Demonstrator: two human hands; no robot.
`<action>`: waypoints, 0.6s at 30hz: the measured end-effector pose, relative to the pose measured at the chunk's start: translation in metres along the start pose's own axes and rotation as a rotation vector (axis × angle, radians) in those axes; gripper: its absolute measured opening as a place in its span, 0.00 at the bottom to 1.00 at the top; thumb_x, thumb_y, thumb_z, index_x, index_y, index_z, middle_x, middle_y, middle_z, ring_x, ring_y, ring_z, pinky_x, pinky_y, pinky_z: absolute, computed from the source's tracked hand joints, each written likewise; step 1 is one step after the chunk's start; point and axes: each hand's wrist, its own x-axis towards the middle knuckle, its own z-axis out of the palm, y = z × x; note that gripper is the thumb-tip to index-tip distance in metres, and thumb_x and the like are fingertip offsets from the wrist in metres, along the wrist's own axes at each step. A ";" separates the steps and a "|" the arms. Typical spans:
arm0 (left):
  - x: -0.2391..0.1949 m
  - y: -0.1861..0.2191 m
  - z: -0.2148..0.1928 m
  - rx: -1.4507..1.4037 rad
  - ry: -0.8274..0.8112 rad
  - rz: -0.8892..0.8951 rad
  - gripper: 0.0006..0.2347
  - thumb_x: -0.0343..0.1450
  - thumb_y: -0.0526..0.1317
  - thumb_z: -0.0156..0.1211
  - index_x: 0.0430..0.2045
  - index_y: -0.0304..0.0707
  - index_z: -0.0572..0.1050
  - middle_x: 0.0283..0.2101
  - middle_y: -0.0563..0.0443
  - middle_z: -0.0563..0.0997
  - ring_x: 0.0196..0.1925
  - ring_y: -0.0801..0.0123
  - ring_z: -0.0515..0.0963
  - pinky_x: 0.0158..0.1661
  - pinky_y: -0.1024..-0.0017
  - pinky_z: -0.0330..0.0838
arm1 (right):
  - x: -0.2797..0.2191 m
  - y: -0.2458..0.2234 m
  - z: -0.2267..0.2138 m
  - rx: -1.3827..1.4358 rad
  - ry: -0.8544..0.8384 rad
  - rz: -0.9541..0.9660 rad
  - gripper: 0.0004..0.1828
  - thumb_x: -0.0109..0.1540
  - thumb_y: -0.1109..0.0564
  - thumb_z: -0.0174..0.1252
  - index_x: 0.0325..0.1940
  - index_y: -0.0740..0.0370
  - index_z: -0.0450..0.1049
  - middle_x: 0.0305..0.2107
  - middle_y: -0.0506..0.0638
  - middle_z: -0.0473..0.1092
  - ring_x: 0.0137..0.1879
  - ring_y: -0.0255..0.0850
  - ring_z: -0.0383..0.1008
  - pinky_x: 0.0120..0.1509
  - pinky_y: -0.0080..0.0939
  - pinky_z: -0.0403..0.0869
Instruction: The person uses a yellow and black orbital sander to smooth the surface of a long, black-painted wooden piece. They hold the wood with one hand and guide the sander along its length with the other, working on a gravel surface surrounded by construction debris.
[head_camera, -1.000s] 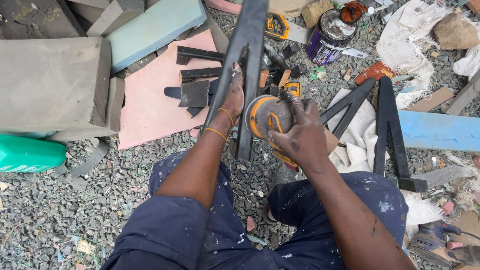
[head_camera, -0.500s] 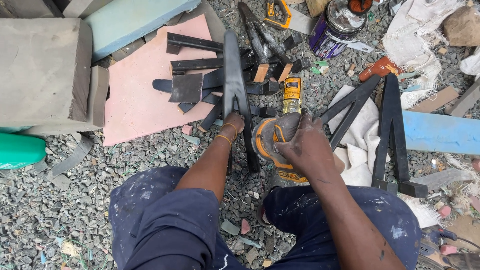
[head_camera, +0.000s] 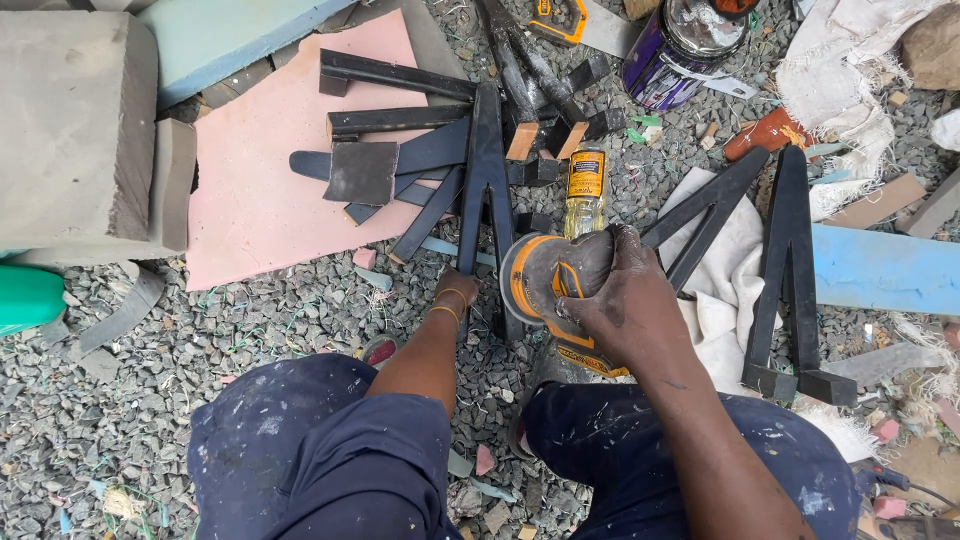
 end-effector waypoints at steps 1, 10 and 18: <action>-0.013 0.007 -0.006 0.000 0.011 0.015 0.25 0.73 0.44 0.53 0.64 0.27 0.62 0.55 0.30 0.76 0.56 0.38 0.78 0.55 0.39 0.76 | 0.004 0.004 -0.002 0.029 -0.018 -0.013 0.50 0.52 0.45 0.68 0.71 0.67 0.54 0.47 0.78 0.65 0.56 0.82 0.70 0.55 0.79 0.73; -0.102 0.088 -0.061 -0.006 -0.008 0.331 0.21 0.72 0.42 0.55 0.57 0.25 0.69 0.47 0.28 0.79 0.49 0.38 0.81 0.45 0.45 0.80 | 0.023 0.007 -0.023 -0.029 0.072 -0.130 0.52 0.52 0.45 0.69 0.74 0.67 0.55 0.49 0.77 0.65 0.57 0.80 0.69 0.57 0.79 0.72; -0.239 0.180 -0.171 0.263 0.233 0.567 0.22 0.80 0.46 0.38 0.62 0.25 0.66 0.50 0.26 0.79 0.49 0.37 0.82 0.42 0.49 0.84 | 0.007 0.003 -0.031 0.006 0.207 -0.299 0.51 0.49 0.47 0.71 0.72 0.65 0.60 0.52 0.74 0.63 0.61 0.76 0.66 0.59 0.76 0.72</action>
